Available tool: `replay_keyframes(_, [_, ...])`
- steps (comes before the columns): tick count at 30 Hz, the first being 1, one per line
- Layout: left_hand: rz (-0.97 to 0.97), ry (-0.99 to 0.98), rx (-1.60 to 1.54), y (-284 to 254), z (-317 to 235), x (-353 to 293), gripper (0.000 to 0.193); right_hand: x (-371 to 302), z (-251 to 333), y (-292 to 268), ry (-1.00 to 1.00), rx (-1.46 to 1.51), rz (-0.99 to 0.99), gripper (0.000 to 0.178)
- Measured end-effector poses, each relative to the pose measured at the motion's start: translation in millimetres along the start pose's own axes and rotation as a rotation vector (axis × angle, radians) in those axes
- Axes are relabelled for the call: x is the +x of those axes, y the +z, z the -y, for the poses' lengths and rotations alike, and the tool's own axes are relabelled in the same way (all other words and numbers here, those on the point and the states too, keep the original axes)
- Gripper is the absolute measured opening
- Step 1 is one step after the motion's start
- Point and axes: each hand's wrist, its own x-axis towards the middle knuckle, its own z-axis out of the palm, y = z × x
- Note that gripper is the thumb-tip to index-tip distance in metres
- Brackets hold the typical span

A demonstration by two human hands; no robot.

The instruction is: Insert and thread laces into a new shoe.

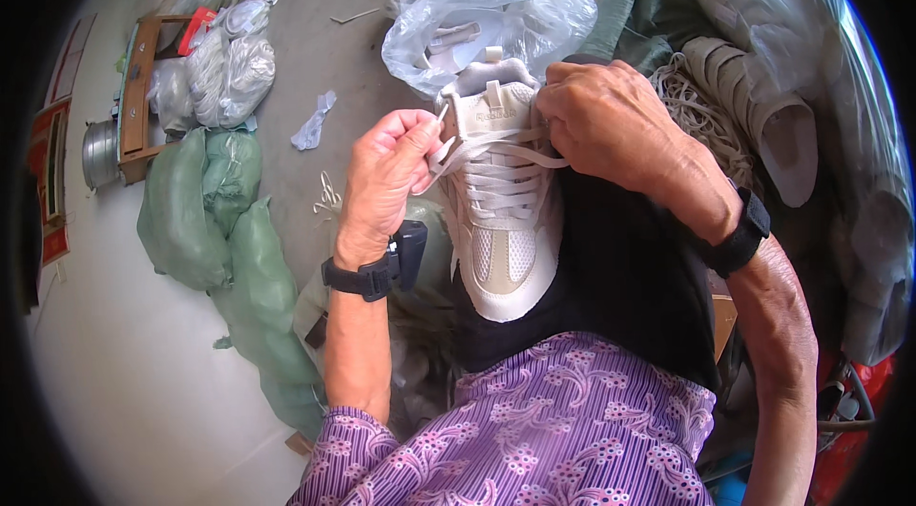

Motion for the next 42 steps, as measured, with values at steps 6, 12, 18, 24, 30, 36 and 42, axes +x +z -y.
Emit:
replay_keyframes(6, [0.012,0.009,0.033,-1.0,4.8,-3.3,0.017,3.6,-2.3,-1.5,0.058,0.07,0.118,0.013])
replay_keyframes(12, [-0.031,-0.013,0.009,1.3,3.9,-2.9,0.015,1.3,-7.2,3.5,0.09,0.211,0.016,0.012])
replay_keyframes(18, [-0.029,0.013,0.042,1.4,4.0,-2.5,0.014,4.1,-3.6,8.0,0.051,0.195,-0.027,0.011])
replay_keyframes(24, [-0.046,0.028,0.2,2.7,-6.2,-2.5,0.013,1.9,-6.9,9.1,0.043,0.172,0.003,0.012])
replay_keyframes(30, [-0.048,0.142,0.561,5.9,-19.9,10.2,0.018,-0.4,-6.0,8.4,0.016,0.195,-0.025,0.012])
replay_keyframes(36, [-0.074,0.251,0.769,19.3,-22.5,18.8,0.019,1.1,-9.6,4.6,0.0,0.149,0.024,0.011])
replay_keyframes(42, [-0.219,0.362,0.669,20.6,-2.6,1.5,0.016,11.7,-0.1,-7.3,0.048,0.117,-0.067,0.006])
